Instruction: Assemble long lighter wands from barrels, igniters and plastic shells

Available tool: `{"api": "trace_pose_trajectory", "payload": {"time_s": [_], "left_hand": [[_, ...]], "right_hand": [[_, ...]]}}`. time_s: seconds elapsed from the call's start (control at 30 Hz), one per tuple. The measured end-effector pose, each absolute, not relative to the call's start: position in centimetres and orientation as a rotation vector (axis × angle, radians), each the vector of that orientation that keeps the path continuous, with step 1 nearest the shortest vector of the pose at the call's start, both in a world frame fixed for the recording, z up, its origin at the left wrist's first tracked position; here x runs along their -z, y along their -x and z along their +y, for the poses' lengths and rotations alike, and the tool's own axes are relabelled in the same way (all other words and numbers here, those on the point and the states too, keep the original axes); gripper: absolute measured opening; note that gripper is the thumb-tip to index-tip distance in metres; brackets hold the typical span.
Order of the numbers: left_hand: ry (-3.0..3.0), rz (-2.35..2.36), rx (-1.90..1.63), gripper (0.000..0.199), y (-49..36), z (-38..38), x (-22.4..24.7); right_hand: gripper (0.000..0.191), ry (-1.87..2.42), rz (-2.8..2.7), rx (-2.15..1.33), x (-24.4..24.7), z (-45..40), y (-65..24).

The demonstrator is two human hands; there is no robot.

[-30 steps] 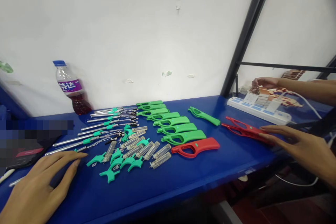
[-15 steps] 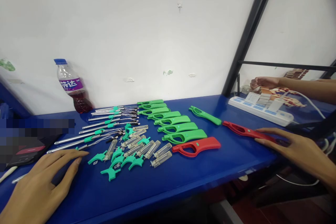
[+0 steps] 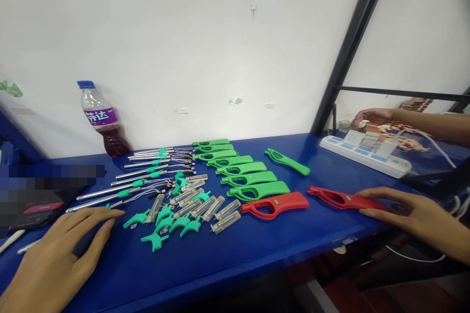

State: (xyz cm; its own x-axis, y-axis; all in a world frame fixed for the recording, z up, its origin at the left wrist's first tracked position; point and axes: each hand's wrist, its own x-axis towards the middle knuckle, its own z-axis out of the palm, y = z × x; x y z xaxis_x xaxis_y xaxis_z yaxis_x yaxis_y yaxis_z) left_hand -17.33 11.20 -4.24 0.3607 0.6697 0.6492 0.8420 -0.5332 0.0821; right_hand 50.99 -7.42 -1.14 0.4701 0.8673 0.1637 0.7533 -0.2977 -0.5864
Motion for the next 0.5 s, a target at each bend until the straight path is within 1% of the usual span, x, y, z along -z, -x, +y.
{"api": "trace_pose_trajectory", "payload": {"time_s": [0.1, 0.23, 0.37, 0.5], "left_hand": [[2.363, -1.336, 0.936, 0.029, 17.2, 11.2, 4.2], [2.323, -1.357, 0.936, 0.03, 17.1, 11.1, 4.1], [2.257, -1.542, 0.902, 0.034, 16.3, 10.1, 3.2], [2.219, -1.753, 0.936, 0.033, 15.3, 9.0, 2.2]], "right_hand": [[0.059, 2.031, -1.452, -0.153, 0.6, -5.3, -47.5], [0.059, 1.977, -1.438, 0.014, 0.5, -2.8, -43.9], [0.057, 1.896, -1.355, 0.23, 0.4, -2.8, -43.5], [0.061, 1.844, -1.292, 0.32, -0.3, -4.4, -44.8]]}}
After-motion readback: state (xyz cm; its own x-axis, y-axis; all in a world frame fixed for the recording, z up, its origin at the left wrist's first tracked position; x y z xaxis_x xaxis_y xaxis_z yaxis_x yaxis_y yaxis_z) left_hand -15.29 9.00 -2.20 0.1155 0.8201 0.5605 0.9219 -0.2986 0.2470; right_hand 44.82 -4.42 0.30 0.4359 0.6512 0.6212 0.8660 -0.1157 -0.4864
